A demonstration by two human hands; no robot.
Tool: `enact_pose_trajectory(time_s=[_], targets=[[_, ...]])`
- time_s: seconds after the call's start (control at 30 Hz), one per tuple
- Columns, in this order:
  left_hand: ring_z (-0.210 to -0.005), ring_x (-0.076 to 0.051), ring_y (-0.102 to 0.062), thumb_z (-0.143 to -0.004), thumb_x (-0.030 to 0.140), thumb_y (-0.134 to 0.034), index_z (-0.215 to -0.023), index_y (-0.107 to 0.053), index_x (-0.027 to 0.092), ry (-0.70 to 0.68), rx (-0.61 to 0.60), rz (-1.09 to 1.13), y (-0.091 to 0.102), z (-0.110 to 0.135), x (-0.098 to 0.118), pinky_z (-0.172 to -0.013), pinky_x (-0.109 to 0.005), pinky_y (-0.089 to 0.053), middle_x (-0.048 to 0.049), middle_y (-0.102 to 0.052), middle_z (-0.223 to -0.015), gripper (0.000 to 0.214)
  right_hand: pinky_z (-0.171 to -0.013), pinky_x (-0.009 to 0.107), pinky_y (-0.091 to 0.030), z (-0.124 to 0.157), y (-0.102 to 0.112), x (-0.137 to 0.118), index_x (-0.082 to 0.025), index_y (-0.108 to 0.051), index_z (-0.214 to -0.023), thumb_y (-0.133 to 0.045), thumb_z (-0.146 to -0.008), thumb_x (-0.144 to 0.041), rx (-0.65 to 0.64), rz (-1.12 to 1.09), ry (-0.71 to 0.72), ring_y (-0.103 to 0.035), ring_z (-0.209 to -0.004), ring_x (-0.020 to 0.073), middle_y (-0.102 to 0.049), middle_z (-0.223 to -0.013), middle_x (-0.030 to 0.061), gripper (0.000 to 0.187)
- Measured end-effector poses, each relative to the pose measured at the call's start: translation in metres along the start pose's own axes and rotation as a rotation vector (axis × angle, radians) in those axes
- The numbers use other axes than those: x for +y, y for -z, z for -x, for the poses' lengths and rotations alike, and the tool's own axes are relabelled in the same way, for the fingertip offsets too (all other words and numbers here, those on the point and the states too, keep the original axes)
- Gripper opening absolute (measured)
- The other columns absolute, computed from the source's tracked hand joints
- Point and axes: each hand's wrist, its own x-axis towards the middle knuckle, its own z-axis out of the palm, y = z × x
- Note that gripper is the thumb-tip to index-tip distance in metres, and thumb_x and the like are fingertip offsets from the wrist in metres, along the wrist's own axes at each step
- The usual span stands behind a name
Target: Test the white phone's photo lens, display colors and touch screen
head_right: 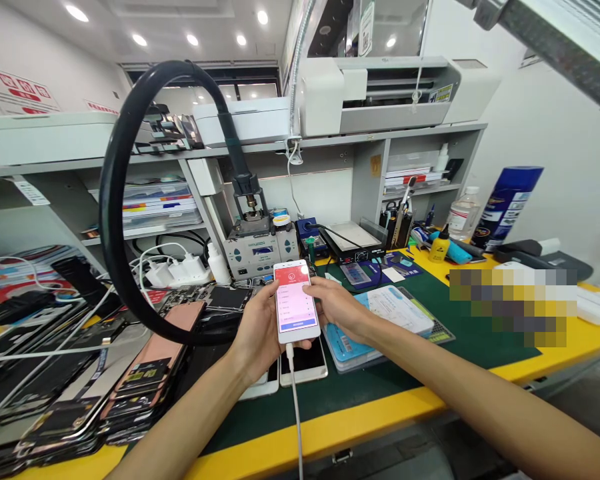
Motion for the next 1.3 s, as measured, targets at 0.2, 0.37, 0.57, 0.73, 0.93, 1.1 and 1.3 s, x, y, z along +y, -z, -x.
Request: enact_pose_trajectory(time_s=[0.2, 0.37, 0.57, 0.73, 0.93, 1.1, 1.3], targets=[[-0.071, -0.023, -0.068, -0.092, 0.051, -0.042, -0.127, -0.060, 0.017, -0.010, -0.008, -0.007, 0.0005, -0.0014, -0.0015, -0.053, -0.035, -0.058, -0.0129, -0.070, -0.098, 0.052, -0.057, 0.025, -0.048, -0.0003, 0.0032, 0.0006, -0.018, -0.059, -0.122, -0.063, -0.084, -0.022, -0.061, 0.081, 0.014, -0.066, -0.072, 0.0169, -0.072, -0.094, 0.0073, 0.038], [-0.068, -0.024, -0.067, -0.092, 0.052, -0.042, -0.128, -0.058, 0.016, -0.026, -0.026, -0.023, 0.0021, -0.0022, -0.0021, -0.051, -0.039, -0.058, -0.0123, -0.070, -0.094, 0.054, -0.057, 0.025, -0.047, -0.0003, 0.0031, 0.0017, -0.018, -0.060, -0.121, -0.060, -0.085, -0.024, -0.057, 0.043, 0.021, -0.065, -0.070, 0.0162, -0.071, -0.089, 0.0064, 0.036], [-0.072, -0.025, -0.068, -0.092, 0.054, -0.042, -0.128, -0.059, 0.017, -0.038, -0.052, -0.010, 0.0050, -0.0040, -0.0032, -0.052, -0.039, -0.059, -0.0113, -0.069, -0.094, 0.054, -0.056, 0.025, -0.047, 0.0005, 0.0010, -0.0002, -0.018, -0.061, -0.118, -0.055, -0.086, -0.023, -0.040, -0.028, 0.014, -0.063, -0.069, 0.0158, -0.070, -0.088, 0.0055, 0.033], [-0.072, -0.023, -0.068, -0.092, 0.053, -0.042, -0.125, -0.060, 0.016, -0.029, -0.023, -0.009, 0.0024, -0.0023, -0.0024, -0.055, -0.035, -0.058, -0.0115, -0.069, -0.093, 0.052, -0.058, 0.026, -0.048, -0.0004, 0.0030, 0.0009, -0.018, -0.061, -0.118, -0.055, -0.086, -0.024, -0.052, -0.043, 0.013, -0.064, -0.074, 0.0179, -0.070, -0.094, 0.0072, 0.033], [-0.073, -0.022, -0.069, -0.093, 0.053, -0.040, -0.124, -0.060, 0.015, -0.009, -0.022, 0.008, 0.0015, -0.0011, -0.0015, -0.056, -0.031, -0.057, -0.0128, -0.070, -0.094, 0.052, -0.052, 0.024, -0.044, 0.0001, 0.0051, 0.0026, -0.016, -0.061, -0.114, -0.054, -0.085, -0.024, -0.070, -0.056, 0.027, -0.060, -0.062, 0.0148, -0.069, -0.083, 0.0050, 0.031], [-0.072, -0.022, -0.069, -0.094, 0.053, -0.039, -0.126, -0.058, 0.016, -0.023, -0.041, 0.006, 0.0020, -0.0024, -0.0018, -0.057, -0.032, -0.058, -0.0122, -0.070, -0.092, 0.052, -0.050, 0.024, -0.043, -0.0010, 0.0049, 0.0030, -0.017, -0.061, -0.110, -0.055, -0.084, -0.024, -0.062, -0.047, 0.035, -0.060, -0.061, 0.0151, -0.068, -0.081, 0.0044, 0.028], [-0.069, -0.027, -0.068, -0.093, 0.056, -0.038, -0.128, -0.055, 0.012, -0.018, -0.093, -0.037, 0.0009, -0.0002, -0.0019, -0.053, -0.040, -0.058, -0.0146, -0.070, -0.091, 0.059, -0.049, 0.025, -0.044, -0.0024, 0.0016, 0.0052, -0.018, -0.061, -0.110, -0.053, -0.086, -0.027, 0.009, 0.022, 0.044, -0.061, -0.060, 0.0167, -0.070, -0.079, 0.0053, 0.027]])
